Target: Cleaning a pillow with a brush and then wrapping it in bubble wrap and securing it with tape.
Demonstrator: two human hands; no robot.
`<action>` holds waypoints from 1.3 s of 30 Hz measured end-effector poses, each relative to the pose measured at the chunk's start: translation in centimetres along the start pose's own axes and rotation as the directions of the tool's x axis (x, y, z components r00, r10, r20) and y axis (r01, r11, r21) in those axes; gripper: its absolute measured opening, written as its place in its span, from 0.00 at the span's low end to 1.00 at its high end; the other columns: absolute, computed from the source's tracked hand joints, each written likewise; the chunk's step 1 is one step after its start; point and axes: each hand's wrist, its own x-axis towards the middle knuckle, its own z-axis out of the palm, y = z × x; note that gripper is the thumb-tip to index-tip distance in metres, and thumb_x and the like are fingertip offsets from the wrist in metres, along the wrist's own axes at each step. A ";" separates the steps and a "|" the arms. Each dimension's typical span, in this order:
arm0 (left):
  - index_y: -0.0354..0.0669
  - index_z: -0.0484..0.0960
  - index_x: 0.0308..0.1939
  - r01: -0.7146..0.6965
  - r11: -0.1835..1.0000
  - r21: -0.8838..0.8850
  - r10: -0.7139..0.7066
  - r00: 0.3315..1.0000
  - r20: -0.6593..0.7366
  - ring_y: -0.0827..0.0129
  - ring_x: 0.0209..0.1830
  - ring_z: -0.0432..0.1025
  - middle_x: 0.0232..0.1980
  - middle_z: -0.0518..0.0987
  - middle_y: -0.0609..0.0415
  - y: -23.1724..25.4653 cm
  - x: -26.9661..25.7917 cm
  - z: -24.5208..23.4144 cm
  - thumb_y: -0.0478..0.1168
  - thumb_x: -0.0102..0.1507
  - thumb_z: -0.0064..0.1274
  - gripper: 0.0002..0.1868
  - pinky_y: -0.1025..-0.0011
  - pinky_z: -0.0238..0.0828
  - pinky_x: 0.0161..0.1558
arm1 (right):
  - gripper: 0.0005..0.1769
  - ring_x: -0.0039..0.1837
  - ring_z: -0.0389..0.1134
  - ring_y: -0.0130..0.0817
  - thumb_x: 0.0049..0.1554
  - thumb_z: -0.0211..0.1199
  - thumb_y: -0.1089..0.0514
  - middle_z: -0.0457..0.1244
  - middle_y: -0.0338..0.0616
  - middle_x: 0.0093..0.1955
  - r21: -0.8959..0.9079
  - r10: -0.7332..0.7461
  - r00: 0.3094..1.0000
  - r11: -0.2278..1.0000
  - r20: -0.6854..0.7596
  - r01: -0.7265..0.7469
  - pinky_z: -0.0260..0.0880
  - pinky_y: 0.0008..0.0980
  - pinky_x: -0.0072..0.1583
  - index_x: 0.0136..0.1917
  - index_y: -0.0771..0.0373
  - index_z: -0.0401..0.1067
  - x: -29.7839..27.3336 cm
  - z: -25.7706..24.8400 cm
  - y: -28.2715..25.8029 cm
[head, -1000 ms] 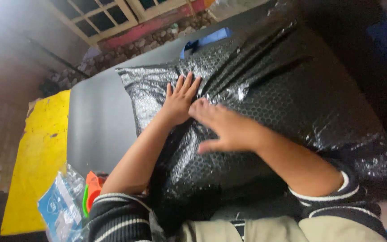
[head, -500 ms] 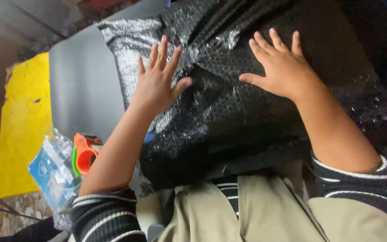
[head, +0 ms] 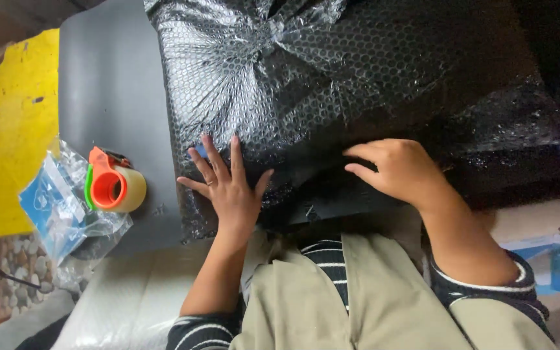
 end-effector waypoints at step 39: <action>0.54 0.66 0.74 0.741 0.668 -0.070 -0.734 0.672 0.100 0.30 0.73 0.54 0.76 0.56 0.36 -26.8 -5.6 1.5 0.74 0.53 0.71 0.55 0.24 0.58 0.61 | 0.06 0.36 0.72 0.39 0.55 0.72 0.57 0.68 0.40 0.32 -0.131 -0.156 0.888 0.985 -0.432 0.109 0.72 0.32 0.40 0.38 0.56 0.78 -0.2 8.1 2.5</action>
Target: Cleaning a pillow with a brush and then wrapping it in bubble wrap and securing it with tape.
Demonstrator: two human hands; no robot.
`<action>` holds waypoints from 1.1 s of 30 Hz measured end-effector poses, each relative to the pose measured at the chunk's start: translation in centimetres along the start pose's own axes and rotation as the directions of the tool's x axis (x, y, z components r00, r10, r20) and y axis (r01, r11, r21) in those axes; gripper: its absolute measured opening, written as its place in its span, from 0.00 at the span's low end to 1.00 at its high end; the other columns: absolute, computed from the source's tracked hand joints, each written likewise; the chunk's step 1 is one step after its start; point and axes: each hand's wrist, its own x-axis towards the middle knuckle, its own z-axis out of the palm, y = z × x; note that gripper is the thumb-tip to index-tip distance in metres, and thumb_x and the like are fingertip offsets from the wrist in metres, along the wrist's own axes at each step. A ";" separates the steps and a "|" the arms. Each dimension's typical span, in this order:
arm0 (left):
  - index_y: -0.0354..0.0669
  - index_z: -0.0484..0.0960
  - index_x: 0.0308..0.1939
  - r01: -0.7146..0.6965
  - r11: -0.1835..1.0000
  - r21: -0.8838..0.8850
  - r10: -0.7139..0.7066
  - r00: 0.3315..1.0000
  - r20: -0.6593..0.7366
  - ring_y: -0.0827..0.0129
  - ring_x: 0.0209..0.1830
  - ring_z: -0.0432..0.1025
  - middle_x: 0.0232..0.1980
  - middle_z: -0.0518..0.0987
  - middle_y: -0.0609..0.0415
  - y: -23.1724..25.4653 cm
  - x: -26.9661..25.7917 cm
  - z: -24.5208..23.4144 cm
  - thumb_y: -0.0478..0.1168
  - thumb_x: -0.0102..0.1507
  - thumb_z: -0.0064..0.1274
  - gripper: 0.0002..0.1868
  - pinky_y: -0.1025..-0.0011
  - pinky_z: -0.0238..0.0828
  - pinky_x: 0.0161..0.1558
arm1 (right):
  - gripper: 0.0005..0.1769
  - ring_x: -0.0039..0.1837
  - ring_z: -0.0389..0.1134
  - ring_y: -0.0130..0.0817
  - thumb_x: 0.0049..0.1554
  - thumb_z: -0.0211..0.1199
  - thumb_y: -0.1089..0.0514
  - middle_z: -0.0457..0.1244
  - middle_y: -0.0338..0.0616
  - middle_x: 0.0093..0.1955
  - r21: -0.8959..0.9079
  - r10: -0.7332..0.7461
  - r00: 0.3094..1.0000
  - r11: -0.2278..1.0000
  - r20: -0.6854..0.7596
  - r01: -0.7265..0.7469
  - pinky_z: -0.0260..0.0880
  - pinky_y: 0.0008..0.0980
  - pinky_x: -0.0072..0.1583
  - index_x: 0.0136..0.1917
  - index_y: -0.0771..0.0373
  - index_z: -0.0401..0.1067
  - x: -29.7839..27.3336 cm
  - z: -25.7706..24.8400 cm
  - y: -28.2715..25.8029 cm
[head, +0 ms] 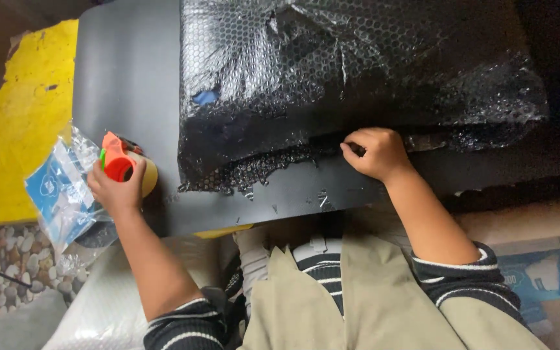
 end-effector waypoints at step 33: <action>0.43 0.58 0.73 0.033 -0.028 -0.999 0.803 0.597 -0.003 0.52 0.76 0.57 0.76 0.58 0.41 24.4 -22.1 4.9 0.46 0.46 0.79 0.59 0.53 0.56 0.71 | 0.39 0.61 0.69 0.35 0.44 0.81 0.49 0.68 0.44 0.58 0.678 0.362 0.932 0.687 -0.008 -0.261 0.68 0.36 0.67 0.65 0.62 0.72 3.6 -5.5 -4.8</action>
